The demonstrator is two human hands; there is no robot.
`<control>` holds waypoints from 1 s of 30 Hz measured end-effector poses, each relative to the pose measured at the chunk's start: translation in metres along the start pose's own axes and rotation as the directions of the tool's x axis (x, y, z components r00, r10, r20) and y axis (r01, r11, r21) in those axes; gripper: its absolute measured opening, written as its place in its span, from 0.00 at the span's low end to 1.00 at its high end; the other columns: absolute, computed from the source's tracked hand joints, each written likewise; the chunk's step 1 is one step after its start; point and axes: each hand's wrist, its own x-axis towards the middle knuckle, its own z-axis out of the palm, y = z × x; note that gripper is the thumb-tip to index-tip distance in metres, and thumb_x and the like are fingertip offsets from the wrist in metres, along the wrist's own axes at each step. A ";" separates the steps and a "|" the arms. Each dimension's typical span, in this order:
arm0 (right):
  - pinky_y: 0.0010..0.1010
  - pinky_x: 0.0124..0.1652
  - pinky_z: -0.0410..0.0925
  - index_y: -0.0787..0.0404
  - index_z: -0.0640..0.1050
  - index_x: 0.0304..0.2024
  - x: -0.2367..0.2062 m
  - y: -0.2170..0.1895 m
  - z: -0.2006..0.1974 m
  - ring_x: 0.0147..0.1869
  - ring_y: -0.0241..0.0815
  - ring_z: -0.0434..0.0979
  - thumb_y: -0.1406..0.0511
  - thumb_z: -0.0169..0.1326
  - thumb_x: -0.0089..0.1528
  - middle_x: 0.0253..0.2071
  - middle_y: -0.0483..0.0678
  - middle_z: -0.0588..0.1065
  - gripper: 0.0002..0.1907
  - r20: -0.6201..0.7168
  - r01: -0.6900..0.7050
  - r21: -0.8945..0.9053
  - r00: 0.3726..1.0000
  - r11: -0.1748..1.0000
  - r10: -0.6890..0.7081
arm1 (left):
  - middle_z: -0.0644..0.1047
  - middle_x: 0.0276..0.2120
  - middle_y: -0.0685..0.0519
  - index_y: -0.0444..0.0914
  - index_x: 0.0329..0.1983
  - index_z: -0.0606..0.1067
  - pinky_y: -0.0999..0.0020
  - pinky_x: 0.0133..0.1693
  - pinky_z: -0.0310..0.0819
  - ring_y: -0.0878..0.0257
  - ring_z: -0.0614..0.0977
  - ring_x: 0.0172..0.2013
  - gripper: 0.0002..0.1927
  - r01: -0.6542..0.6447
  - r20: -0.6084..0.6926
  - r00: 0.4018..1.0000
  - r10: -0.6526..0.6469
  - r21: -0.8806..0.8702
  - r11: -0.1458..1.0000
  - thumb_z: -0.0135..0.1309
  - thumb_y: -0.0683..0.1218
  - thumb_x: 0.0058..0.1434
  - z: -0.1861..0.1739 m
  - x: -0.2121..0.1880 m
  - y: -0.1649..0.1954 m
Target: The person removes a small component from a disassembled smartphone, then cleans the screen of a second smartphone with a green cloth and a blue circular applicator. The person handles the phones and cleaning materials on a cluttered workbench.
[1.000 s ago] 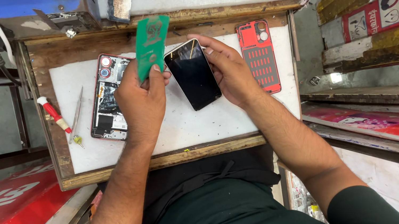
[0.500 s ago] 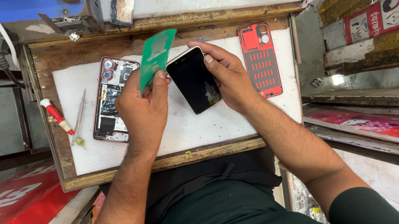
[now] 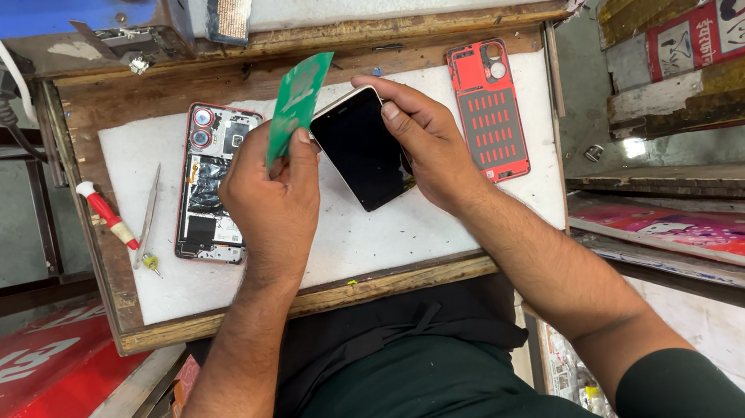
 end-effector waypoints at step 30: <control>0.25 0.46 0.70 0.66 0.73 0.66 -0.014 0.006 -0.002 0.43 0.35 0.75 0.66 0.48 0.74 0.41 0.52 0.79 0.19 0.097 0.213 -0.545 0.977 0.811 -0.192 | 0.80 0.37 0.48 0.35 0.42 0.81 0.56 0.39 0.76 0.50 0.83 0.38 0.10 -0.186 0.435 0.898 0.057 0.260 0.947 0.63 0.45 0.62 -0.019 0.046 0.066</control>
